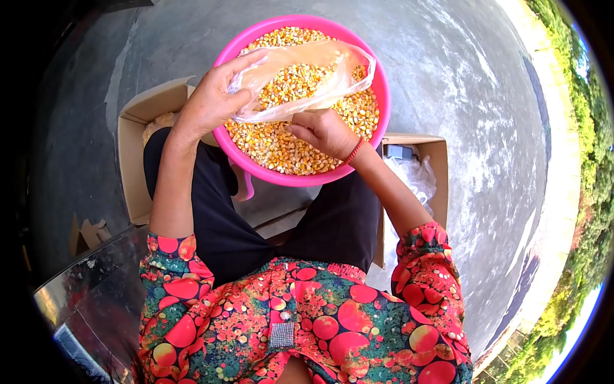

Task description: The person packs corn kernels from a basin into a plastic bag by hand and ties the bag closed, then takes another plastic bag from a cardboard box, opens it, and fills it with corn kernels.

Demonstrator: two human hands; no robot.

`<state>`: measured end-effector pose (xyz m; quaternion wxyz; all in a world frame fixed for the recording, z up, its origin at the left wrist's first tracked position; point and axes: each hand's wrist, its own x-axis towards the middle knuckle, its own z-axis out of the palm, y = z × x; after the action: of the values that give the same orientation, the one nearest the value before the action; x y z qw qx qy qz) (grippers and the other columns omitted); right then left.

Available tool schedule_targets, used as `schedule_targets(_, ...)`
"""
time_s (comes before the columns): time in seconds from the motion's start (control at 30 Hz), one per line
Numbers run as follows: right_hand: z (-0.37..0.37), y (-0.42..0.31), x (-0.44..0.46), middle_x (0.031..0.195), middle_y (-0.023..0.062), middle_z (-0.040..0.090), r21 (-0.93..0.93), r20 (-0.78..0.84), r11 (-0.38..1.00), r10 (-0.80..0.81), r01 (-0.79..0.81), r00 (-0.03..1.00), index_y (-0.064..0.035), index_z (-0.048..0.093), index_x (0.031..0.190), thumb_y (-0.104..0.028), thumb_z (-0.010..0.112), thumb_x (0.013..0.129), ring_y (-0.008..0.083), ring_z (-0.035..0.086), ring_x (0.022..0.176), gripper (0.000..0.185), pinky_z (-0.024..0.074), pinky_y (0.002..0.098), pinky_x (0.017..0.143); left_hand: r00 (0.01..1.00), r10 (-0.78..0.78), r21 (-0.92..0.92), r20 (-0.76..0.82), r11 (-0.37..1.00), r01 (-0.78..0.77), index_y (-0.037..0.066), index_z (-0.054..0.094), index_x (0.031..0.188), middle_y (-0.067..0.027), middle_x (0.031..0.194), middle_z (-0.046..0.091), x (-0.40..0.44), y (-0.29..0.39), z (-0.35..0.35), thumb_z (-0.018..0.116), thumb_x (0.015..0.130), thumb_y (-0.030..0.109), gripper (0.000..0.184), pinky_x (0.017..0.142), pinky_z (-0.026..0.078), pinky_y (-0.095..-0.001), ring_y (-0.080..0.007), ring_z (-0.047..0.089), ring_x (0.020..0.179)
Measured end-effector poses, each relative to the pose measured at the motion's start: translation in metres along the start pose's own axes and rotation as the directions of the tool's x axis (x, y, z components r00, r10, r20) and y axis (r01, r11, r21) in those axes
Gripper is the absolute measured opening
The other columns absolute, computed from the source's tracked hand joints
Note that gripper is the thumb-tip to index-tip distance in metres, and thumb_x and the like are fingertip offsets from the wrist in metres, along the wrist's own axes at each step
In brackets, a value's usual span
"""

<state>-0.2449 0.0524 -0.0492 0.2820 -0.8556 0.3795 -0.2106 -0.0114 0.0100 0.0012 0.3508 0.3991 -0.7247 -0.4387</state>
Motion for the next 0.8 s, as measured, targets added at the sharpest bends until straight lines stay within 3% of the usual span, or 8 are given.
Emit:
schedule_targets(0.1, -0.027, -0.023, 0.010, 0.067, 0.0044, 0.055, 0.329, -0.031, 0.936, 0.141, -0.123, 0.990, 0.0012, 0.058, 0.078, -0.021, 0.055, 0.094, 0.0100, 0.051, 0.063, 0.027, 0.0417, 0.0269, 0.059, 1.000, -0.008, -0.022, 0.003, 1.000, 0.008, -0.001, 0.047, 0.132, -0.0126, 0.126, 0.055, 0.000, -0.003, 0.000, 0.049, 0.074, -0.004, 0.057, 0.095, 0.041, -0.0264, -0.0148, 0.053, 0.111)
schedule_targets(0.2, -0.056, -0.039, 0.027, 0.065, 0.0011, 0.055, 0.377, -0.223, 0.925, 0.146, -0.053, 0.964, -0.0002, 0.059, 0.075, -0.020, 0.055, 0.095, 0.0078, 0.050, 0.063, 0.028, 0.0408, 0.0256, 0.057, 0.999, 0.041, 0.016, -0.013, 0.999, -0.041, -0.001, 0.046, 0.133, -0.0120, 0.125, 0.055, 0.001, -0.004, 0.001, 0.048, 0.075, -0.005, 0.058, 0.093, 0.042, -0.0258, -0.0141, 0.053, 0.109)
schedule_targets(0.3, -0.066, -0.043, 0.052, 0.064, -0.0004, 0.052, 0.385, -0.375, 0.918, 0.062, 0.094, 0.925, 0.0000, 0.059, 0.076, -0.021, 0.055, 0.095, 0.0071, 0.047, 0.062, 0.028, 0.0395, 0.0244, 0.056, 0.999, -0.027, -0.045, 0.026, 0.999, 0.028, -0.001, 0.045, 0.134, -0.0113, 0.125, 0.055, 0.001, -0.001, 0.001, 0.047, 0.075, -0.006, 0.059, 0.090, 0.044, -0.0251, -0.0128, 0.054, 0.106)
schedule_targets(0.43, -0.050, -0.018, 0.077, 0.066, 0.0000, 0.053, 0.352, -0.368, 0.935, 0.095, 0.044, 0.925, -0.0002, 0.059, 0.077, -0.026, 0.055, 0.095, 0.0067, 0.048, 0.063, 0.032, 0.0403, 0.0234, 0.058, 1.000, -0.013, -0.065, 0.015, 0.998, 0.014, 0.000, 0.044, 0.135, -0.0112, 0.127, 0.055, 0.001, -0.007, 0.001, 0.047, 0.075, -0.007, 0.060, 0.087, 0.045, -0.0245, -0.0114, 0.055, 0.103)
schedule_targets(0.57, -0.032, 0.002, 0.076, 0.067, 0.0059, 0.055, 0.241, -0.337, 0.968, 0.012, 0.074, 0.942, 0.0001, 0.058, 0.079, -0.026, 0.052, 0.096, 0.0131, 0.051, 0.062, 0.032, 0.0427, 0.0284, 0.059, 1.000, -0.022, -0.037, 0.022, 0.999, 0.023, 0.000, 0.043, 0.135, -0.0119, 0.128, 0.054, 0.000, -0.006, -0.002, 0.047, 0.075, -0.007, 0.061, 0.088, 0.045, -0.0249, -0.0123, 0.054, 0.106)
schedule_targets(0.63, -0.030, 0.005, 0.072, 0.066, 0.0099, 0.054, 0.078, -0.418, 0.984, -0.111, 0.157, 0.902, 0.0005, 0.057, 0.079, -0.024, 0.051, 0.096, 0.0177, 0.053, 0.062, 0.031, 0.0433, 0.0306, 0.060, 1.000, -0.001, -0.019, 0.011, 1.000, 0.001, 0.000, 0.043, 0.135, -0.0119, 0.128, 0.054, 0.000, -0.008, -0.002, 0.047, 0.075, -0.007, 0.061, 0.089, 0.044, -0.0252, -0.0125, 0.054, 0.107)
schedule_targets(0.8, -0.045, -0.026, 0.027, 0.063, 0.0116, 0.052, 0.169, -0.326, 0.985, 0.090, -0.036, 0.941, -0.0001, 0.054, 0.079, -0.022, 0.051, 0.095, 0.0254, 0.054, 0.059, 0.027, 0.0425, 0.0340, 0.057, 1.000, 0.014, 0.003, 0.014, 1.000, -0.014, -0.001, 0.044, 0.134, -0.0117, 0.127, 0.055, 0.000, -0.004, -0.001, 0.048, 0.075, -0.006, 0.060, 0.092, 0.042, -0.0256, -0.0125, 0.052, 0.110)
